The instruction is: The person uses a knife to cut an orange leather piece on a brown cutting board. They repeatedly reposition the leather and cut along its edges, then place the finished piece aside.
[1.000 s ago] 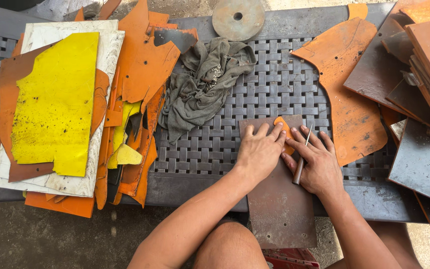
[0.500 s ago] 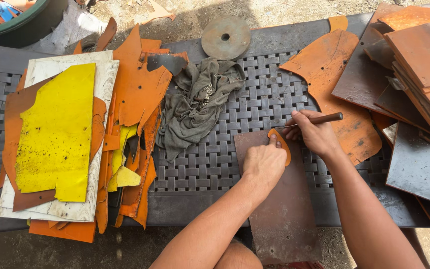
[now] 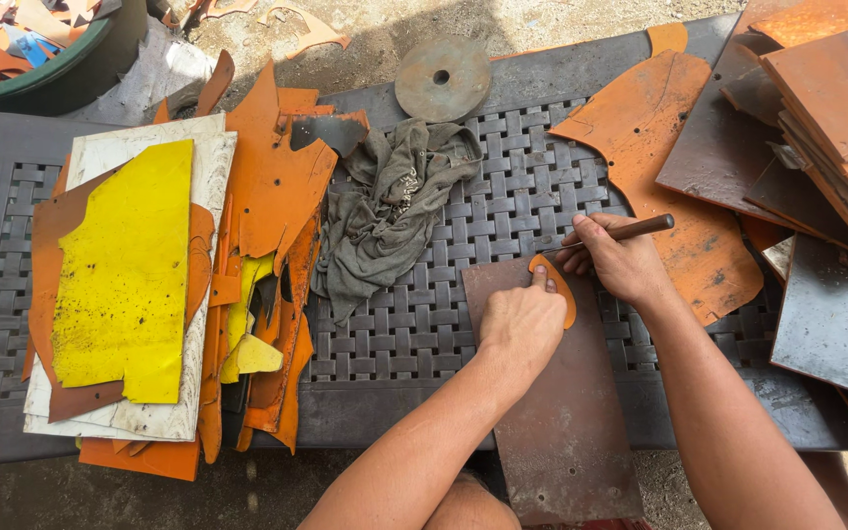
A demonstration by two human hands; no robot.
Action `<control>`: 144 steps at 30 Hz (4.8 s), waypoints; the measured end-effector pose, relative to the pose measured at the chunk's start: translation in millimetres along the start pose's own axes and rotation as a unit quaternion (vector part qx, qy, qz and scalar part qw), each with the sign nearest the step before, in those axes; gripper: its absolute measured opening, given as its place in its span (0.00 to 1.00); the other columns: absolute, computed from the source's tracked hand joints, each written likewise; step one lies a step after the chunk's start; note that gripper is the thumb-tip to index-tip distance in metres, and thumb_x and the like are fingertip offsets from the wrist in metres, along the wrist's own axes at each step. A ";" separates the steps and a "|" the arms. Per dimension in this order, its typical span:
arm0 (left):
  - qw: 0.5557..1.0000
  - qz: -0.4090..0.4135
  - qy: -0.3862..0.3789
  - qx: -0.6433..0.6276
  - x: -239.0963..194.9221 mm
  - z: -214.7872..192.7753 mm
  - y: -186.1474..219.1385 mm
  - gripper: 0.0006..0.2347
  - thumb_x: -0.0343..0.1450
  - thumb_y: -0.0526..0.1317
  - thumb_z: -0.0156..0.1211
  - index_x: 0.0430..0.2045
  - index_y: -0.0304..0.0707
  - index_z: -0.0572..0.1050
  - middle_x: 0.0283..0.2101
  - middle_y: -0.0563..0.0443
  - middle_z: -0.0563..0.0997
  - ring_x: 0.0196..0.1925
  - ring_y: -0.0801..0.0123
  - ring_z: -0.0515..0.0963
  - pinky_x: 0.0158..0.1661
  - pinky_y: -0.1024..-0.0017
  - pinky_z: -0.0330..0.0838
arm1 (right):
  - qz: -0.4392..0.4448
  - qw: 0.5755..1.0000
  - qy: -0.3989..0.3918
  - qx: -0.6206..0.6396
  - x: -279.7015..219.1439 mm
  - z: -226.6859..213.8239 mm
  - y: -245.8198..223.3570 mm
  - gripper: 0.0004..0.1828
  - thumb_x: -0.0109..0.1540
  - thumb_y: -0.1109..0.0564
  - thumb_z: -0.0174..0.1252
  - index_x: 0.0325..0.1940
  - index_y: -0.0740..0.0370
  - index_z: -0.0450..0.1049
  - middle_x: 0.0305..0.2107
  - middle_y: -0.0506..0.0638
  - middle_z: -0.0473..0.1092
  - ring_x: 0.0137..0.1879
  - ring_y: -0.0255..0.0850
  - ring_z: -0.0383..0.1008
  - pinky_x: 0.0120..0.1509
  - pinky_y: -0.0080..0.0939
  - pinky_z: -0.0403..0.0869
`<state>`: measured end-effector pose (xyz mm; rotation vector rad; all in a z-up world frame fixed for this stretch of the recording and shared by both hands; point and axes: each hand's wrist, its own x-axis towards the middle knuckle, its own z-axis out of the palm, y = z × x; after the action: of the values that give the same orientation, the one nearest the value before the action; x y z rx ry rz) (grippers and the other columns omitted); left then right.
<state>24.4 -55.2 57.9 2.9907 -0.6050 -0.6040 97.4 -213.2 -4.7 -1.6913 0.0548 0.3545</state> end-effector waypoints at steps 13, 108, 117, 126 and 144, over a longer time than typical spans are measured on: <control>0.999 -0.015 -0.052 0.004 0.7 -6.3 3.5 0.07 0.71 0.33 0.57 0.33 0.37 0.84 0.38 0.41 0.87 0.37 0.61 0.87 0.30 0.65 0.81 | -0.033 0.983 -0.037 -0.178 -15.9 7.9 -36.1 0.21 0.70 0.48 0.49 0.37 0.68 0.77 0.26 0.52 0.77 0.32 0.37 0.77 0.39 0.40 0.77; 0.970 0.077 -0.206 0.106 64.3 -20.0 89.5 0.09 0.64 0.41 0.68 0.30 0.35 0.82 0.29 0.48 0.80 0.24 0.67 0.77 0.27 0.62 0.79 | 0.146 0.815 -0.348 -0.440 7.7 57.4 -106.8 0.24 0.66 0.41 0.53 0.32 0.64 0.80 0.24 0.54 0.82 0.31 0.42 0.85 0.39 0.46 0.83; 0.970 0.078 -0.208 0.103 67.8 -18.4 88.6 0.09 0.63 0.42 0.70 0.26 0.36 0.83 0.24 0.51 0.78 0.19 0.72 0.74 0.26 0.64 0.80 | -0.322 0.622 -0.343 -0.625 14.7 79.6 -121.9 0.11 0.58 0.50 0.53 0.29 0.58 0.76 0.18 0.55 0.76 0.33 0.54 0.78 0.44 0.60 0.74; 0.975 0.090 -0.192 0.074 58.0 -23.6 68.7 0.10 0.61 0.44 0.71 0.23 0.36 0.83 0.19 0.54 0.77 0.14 0.77 0.71 0.26 0.66 0.80 | 0.054 0.855 -0.268 -0.440 50.2 52.4 -108.8 0.27 0.68 0.40 0.51 0.36 0.65 0.84 0.26 0.54 0.83 0.34 0.43 0.84 0.43 0.44 0.80; 0.946 0.102 -0.222 0.212 50.4 -39.7 60.6 0.15 0.69 0.42 0.62 0.38 0.25 0.81 0.55 0.04 0.73 0.18 0.90 0.70 0.24 0.80 0.77 | 0.083 0.885 -0.223 -0.401 69.2 12.8 -93.9 0.29 0.70 0.43 0.50 0.33 0.71 0.82 0.24 0.60 0.81 0.32 0.46 0.84 0.41 0.48 0.80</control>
<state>59.9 -132.1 82.5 3.1055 -1.1924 -1.2932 183.0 -174.6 65.6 -2.3794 -0.3342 0.9914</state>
